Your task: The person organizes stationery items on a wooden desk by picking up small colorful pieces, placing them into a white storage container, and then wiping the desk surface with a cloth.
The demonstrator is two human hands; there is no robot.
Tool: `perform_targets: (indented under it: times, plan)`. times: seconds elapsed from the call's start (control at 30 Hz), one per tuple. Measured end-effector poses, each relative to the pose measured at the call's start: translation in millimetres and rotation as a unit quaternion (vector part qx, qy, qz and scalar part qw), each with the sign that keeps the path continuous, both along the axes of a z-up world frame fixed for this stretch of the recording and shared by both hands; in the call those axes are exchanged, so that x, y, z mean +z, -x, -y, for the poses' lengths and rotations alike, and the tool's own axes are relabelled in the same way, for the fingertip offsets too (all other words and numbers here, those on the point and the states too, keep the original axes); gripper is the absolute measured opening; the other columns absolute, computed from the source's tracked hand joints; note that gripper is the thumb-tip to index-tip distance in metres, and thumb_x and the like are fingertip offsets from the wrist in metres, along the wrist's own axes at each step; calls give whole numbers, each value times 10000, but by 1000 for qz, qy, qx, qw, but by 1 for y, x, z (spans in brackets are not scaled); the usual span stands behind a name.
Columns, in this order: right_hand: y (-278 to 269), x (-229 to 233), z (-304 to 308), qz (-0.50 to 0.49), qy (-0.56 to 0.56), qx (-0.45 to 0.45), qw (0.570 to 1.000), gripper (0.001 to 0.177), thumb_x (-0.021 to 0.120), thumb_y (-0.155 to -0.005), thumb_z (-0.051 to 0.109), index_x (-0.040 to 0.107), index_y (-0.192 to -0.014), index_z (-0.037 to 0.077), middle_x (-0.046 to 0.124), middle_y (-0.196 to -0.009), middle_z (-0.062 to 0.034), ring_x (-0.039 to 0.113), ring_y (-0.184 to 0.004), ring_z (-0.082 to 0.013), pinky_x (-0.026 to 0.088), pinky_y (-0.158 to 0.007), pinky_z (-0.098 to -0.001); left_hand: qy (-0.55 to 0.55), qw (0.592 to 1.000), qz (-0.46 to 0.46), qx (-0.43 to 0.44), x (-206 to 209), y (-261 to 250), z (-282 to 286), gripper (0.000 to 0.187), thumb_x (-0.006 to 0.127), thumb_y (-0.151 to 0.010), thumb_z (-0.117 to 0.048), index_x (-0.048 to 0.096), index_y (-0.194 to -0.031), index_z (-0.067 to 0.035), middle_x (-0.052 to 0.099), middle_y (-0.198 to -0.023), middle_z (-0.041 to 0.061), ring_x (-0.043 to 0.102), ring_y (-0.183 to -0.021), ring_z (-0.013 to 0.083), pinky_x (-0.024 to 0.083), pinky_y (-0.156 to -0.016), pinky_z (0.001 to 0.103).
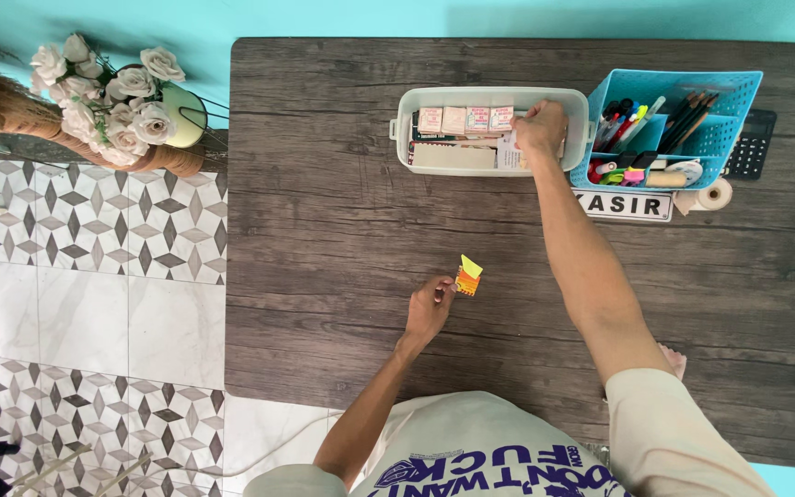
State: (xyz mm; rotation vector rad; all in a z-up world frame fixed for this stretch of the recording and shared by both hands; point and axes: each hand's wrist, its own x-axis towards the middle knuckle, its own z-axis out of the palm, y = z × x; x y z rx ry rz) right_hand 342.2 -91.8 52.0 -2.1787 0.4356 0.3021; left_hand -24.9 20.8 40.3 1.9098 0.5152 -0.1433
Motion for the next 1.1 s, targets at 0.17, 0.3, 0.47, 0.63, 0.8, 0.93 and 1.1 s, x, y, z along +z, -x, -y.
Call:
perform_targets:
  times: [0.17, 0.3, 0.47, 0.63, 0.8, 0.93, 1.1]
  plan:
    - [4, 8, -1, 12, -16, -9, 1000, 239, 804, -816, 9, 579, -738, 36, 707, -701, -139, 735, -549, -214, 583, -422, -307, -1, 1000, -2, -1, -1, 1, -2, 187, 703, -966, -166, 699, -1106, -42, 767, -975, 95, 729, -823, 218, 581, -708, 344]
    - [12, 31, 4, 48, -17, -2, 999, 227, 770, -840, 12, 565, -743, 25, 704, -692, -131, 741, -552, -219, 589, -440, -317, -15, 1000, -2, -2, 0, 3, 1, 196, 705, -960, -168, 705, -1110, -43, 765, -979, 104, 732, -807, 230, 583, -713, 345]
    - [44, 56, 25, 174, -56, 65, 981, 218, 783, -894, 72, 576, -862, 13, 704, -773, -135, 691, -514, -193, 550, -439, -311, -19, 998, 51, -3, 9, 10, 8, 199, 709, -963, -155, 696, -1118, -32, 754, -1017, 115, 732, -868, 226, 586, -712, 349]
    - [107, 75, 45, 288, -81, 126, 946, 171, 783, -939, 108, 636, -962, 23, 739, -876, -86, 706, -654, -163, 535, -542, -291, -25, 999, 39, -8, 23, 10, 8, 202, 716, -946, -138, 703, -1122, -39, 761, -969, 118, 723, -802, 229, 573, -710, 350]
    - [212, 97, 60, 169, -212, 157, 950, 172, 701, -927, 108, 649, -1057, 8, 749, -922, -67, 662, -710, -124, 533, -512, -276, -22, 994, 104, -4, 41, 22, 14, 193, 712, -934, -111, 694, -1112, -39, 748, -944, 112, 721, -806, 216, 568, -705, 348]
    - [277, 92, 81, 223, -74, 190, 953, 292, 778, -917, 142, 700, -1181, 44, 740, -985, -128, 696, -821, -210, 560, -687, -340, -46, 991, 127, -19, 53, 27, 17, 194, 709, -928, -101, 694, -1111, -39, 745, -931, 107, 698, -782, 226, 553, -707, 353]
    - [339, 83, 106, 214, -28, 231, 949, 431, 773, -860, 130, 666, -1270, 53, 706, -1267, -160, 645, -1005, -317, 527, -895, -420, -50, 987, 150, -17, 65, 40, 22, 168, 712, -936, -111, 705, -1090, -43, 745, -920, 103, 689, -789, 223, 548, -708, 351]
